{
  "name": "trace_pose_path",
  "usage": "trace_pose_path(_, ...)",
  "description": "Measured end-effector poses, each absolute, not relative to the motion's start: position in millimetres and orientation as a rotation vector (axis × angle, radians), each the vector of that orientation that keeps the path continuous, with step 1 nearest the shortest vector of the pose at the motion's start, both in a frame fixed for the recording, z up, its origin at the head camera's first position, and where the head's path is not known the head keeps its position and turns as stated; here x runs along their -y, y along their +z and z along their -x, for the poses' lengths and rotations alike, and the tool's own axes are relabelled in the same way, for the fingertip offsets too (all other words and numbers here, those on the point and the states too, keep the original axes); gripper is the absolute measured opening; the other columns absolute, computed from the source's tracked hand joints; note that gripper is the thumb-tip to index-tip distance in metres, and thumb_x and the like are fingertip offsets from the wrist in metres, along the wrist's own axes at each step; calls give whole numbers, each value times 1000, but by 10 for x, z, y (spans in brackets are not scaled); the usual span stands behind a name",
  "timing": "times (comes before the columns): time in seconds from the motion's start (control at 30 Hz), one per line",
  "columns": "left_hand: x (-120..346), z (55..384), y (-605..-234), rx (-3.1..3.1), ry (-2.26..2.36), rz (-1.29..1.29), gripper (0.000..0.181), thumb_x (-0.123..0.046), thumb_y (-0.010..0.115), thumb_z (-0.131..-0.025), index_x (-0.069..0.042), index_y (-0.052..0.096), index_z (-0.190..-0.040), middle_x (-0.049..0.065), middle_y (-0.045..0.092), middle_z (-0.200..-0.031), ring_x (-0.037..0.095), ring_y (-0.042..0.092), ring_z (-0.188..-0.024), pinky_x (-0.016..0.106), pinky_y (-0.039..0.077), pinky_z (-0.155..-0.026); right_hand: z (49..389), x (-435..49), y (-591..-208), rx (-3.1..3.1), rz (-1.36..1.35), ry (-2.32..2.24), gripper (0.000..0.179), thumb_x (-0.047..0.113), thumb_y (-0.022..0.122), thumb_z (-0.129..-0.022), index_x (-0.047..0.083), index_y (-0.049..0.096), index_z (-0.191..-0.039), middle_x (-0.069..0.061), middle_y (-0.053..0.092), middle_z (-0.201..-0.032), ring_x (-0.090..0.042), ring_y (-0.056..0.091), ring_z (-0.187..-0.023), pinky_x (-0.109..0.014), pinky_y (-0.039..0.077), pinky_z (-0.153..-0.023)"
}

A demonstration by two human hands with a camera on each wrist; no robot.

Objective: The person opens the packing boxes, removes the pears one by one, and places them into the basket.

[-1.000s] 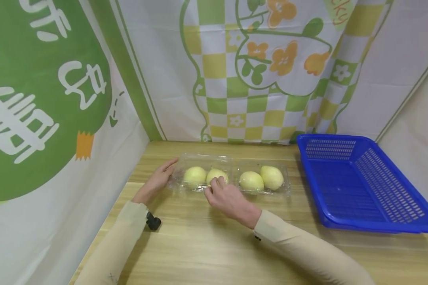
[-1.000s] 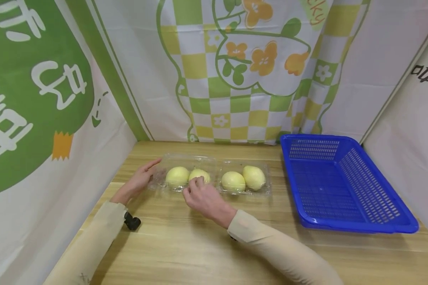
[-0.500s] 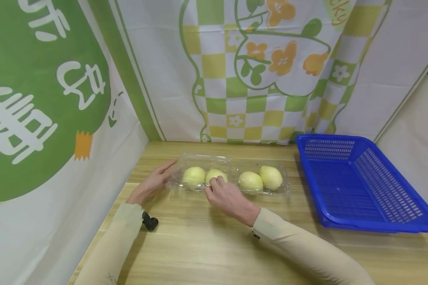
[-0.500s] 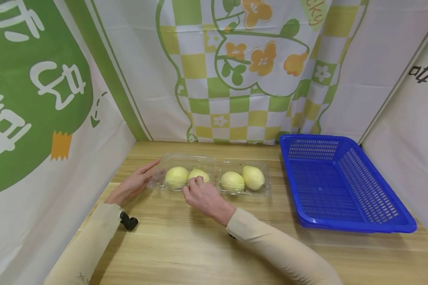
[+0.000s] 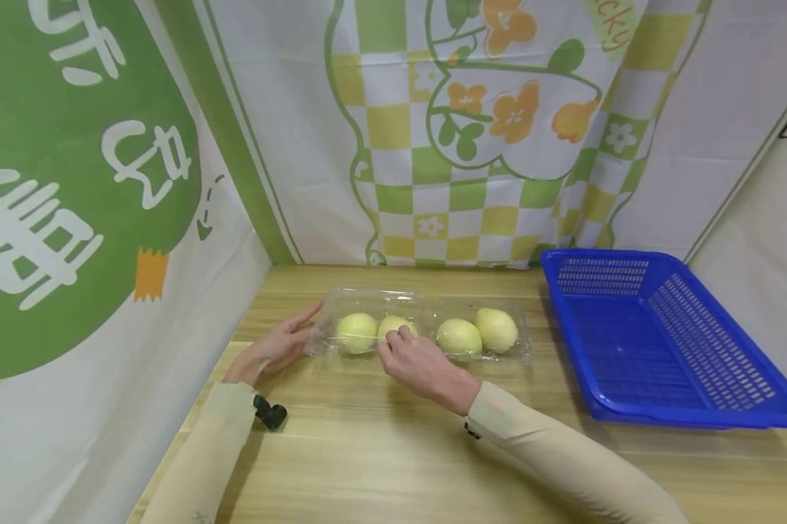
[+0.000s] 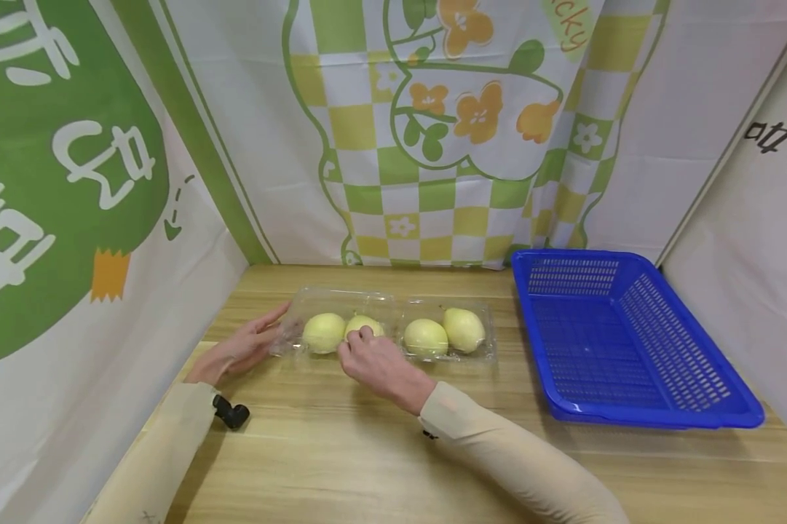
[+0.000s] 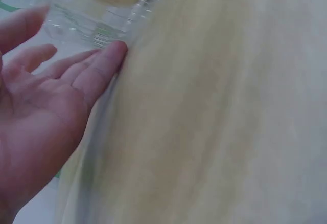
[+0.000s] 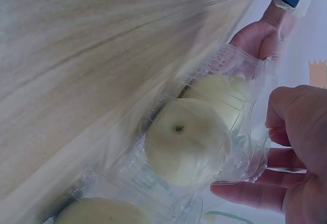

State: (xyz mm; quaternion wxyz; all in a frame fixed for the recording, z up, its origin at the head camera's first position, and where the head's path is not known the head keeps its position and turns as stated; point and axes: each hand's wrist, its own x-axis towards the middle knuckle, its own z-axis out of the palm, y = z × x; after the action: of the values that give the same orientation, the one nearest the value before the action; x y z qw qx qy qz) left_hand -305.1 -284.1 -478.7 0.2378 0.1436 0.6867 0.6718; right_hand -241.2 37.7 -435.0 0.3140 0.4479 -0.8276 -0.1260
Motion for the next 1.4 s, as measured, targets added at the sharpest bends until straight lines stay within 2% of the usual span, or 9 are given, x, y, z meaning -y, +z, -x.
trace_pose_path(0.07,2845,3053,-4748,-1933,1784,-391,75,-13,49,-102,-23,1,-158,20,-1,-164,42,15,-148,48,24,-117,2411,-375,-4333,2200,-1185,-332,13,-1,50,-91,9,58,-86,-1,56,-77,-14,52,-67,-17,39,-43)
trace_pose_path(0.17,2838,3054,-4674,-2017,1691,-408,76,-12,49,-101,-20,-1,-158,25,-1,-162,45,12,-148,55,21,-118,2418,-377,-4317,2209,-1190,-320,10,3,56,-90,9,59,-84,-1,56,-75,-13,50,-65,-17,39,-44)
trace_pose_path(0.43,2794,3038,-4618,-2032,1677,-375,78,-1,45,-99,-17,-2,-159,29,3,-161,44,13,-149,54,20,-119,2442,-376,-4303,2196,-1197,-223,19,1,53,-87,12,50,-72,1,47,-66,-10,34,-59,-17,28,-43)
trace_pose_path(0.5,2781,3015,-4618,-2039,1696,-362,77,-1,45,-98,-14,-1,-158,30,7,-161,43,19,-147,50,27,-117,2439,-374,-4298,2199,-1199,-220,20,1,53,-88,12,51,-72,1,47,-66,-10,34,-59,-17,28,-43)
trace_pose_path(0.57,2768,2985,-4613,-2059,1706,-346,73,-4,46,-99,-9,2,-158,31,15,-159,40,33,-143,42,37,-114,2443,-371,-4294,2208,-1197,-222,19,1,53,-88,12,51,-72,1,48,-67,-10,35,-60,-16,29,-43)
trace_pose_path(0.67,2745,2947,-4600,-2053,1735,-289,66,-10,47,-102,-1,12,-156,31,30,-153,28,55,-126,33,49,-102,2451,-366,-4288,2217,-1191,-220,21,-1,51,-88,12,50,-72,0,48,-67,-11,35,-60,-16,31,-42)
trace_pose_path(0.8,2721,2918,-4575,-2023,1755,-235,60,-14,48,-103,2,19,-154,29,41,-146,14,64,-108,31,53,-96,2455,-362,-4268,2236,-1191,-206,22,-2,51,-89,12,51,-72,0,49,-67,-11,37,-60,-17,33,-43)
trace_pose_path(1.07,2688,2901,-4522,-2072,1678,-234,60,-11,42,-105,6,11,-154,31,32,-151,15,59,-115,31,54,-94,2466,-364,-4211,2308,-1209,-177,13,14,60,-93,10,61,-81,-2,59,-75,-12,48,-64,-18,43,-48)
trace_pose_path(1.4,2676,2948,-4500,-2103,1648,-217,58,-2,44,-100,7,17,-151,34,29,-151,21,60,-112,36,54,-94,2501,-366,-4138,2382,-1217,-120,11,18,63,-93,11,63,-85,0,59,-76,-10,48,-64,-16,41,-50)
